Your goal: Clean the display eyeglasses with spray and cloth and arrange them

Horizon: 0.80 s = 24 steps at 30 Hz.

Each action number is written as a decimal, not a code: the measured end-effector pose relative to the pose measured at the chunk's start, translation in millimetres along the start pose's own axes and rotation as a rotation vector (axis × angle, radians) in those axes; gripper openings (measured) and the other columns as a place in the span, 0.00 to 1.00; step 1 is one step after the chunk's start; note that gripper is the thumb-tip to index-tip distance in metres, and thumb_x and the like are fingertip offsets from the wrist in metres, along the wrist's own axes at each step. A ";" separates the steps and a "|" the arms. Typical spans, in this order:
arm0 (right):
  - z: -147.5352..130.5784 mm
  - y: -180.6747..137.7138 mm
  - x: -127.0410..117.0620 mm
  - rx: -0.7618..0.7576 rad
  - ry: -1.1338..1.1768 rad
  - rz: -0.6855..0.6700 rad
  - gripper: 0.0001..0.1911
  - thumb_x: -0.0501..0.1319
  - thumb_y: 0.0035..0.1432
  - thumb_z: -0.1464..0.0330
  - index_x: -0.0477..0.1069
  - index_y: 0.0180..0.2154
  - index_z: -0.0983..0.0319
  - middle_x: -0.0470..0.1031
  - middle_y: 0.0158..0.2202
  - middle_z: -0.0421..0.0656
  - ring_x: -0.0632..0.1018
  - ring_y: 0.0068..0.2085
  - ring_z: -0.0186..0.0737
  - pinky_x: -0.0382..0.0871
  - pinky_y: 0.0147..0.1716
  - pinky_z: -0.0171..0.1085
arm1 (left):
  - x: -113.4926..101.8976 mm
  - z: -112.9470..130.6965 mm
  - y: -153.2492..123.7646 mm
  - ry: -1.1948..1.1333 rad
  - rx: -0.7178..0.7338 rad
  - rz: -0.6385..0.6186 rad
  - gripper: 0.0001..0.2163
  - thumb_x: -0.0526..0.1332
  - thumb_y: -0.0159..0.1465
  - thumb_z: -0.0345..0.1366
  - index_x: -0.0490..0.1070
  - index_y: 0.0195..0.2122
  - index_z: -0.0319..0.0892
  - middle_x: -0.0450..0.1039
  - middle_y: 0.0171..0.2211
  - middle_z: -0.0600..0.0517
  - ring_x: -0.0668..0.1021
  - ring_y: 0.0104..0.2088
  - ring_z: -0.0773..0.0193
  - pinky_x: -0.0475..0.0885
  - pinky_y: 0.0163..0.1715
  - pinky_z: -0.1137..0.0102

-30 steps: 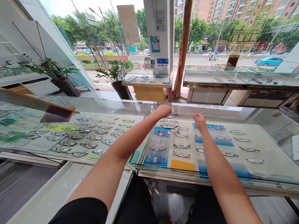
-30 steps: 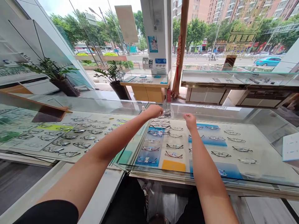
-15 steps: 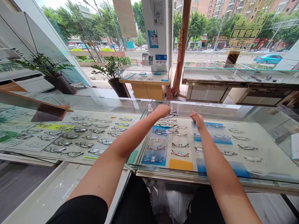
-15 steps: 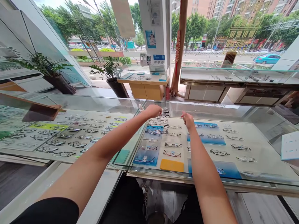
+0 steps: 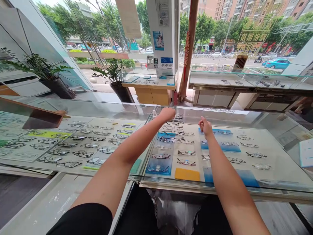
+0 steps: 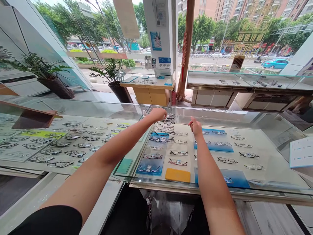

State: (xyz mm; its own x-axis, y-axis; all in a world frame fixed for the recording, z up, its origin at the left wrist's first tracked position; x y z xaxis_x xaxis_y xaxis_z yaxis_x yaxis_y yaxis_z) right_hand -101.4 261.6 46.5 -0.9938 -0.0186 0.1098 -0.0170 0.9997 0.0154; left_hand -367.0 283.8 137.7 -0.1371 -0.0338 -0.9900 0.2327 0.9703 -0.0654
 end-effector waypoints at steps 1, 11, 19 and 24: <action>0.3 0.1 0.2 0.000 0.001 -0.005 0.32 0.63 0.62 0.38 0.69 0.22 0.58 0.48 0.13 0.31 0.50 0.19 0.30 0.47 0.19 0.36 | 1.7 0.2 1.4 -0.001 -0.004 -0.003 0.14 0.65 0.65 0.33 0.86 0.50 0.42 0.85 0.49 0.37 0.84 0.51 0.43 0.77 0.52 0.57; 1.6 2.5 2.9 0.001 0.010 -0.026 0.32 0.64 0.61 0.39 0.72 0.22 0.59 0.48 0.13 0.31 0.49 0.18 0.30 0.47 0.19 0.36 | 12.0 -1.0 3.6 -0.018 -0.051 0.007 0.15 0.62 0.63 0.30 0.87 0.46 0.40 0.85 0.47 0.34 0.85 0.48 0.41 0.77 0.49 0.56; 1.9 3.3 1.1 -0.017 0.032 -0.016 0.30 0.63 0.62 0.42 0.75 0.24 0.60 0.48 0.14 0.31 0.50 0.18 0.30 0.48 0.18 0.36 | 3.0 -11.7 -2.8 -0.067 -0.064 0.079 0.13 0.63 0.65 0.34 0.87 0.45 0.44 0.85 0.46 0.39 0.85 0.46 0.45 0.76 0.49 0.59; -1.4 1.5 1.3 -0.015 0.052 -0.023 0.31 0.63 0.62 0.41 0.73 0.22 0.59 0.47 0.14 0.31 0.49 0.18 0.29 0.47 0.18 0.36 | -11.0 -9.1 -12.4 -0.115 -0.055 0.180 0.14 0.61 0.66 0.35 0.87 0.45 0.44 0.85 0.45 0.38 0.84 0.46 0.43 0.74 0.47 0.59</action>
State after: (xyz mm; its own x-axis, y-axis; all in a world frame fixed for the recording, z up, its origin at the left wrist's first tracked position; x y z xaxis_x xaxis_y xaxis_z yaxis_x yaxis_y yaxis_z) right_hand -102.6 263.1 48.1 -0.9861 -0.0426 0.1609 -0.0378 0.9987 0.0333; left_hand -377.1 274.3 150.5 0.0134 0.1172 -0.9930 0.1900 0.9747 0.1176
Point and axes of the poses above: each hand's wrist, its own y-axis towards the middle knuckle, its own x-axis out of the palm, z = x × y, the point moved 5 cm from there along y, towards the middle knuckle
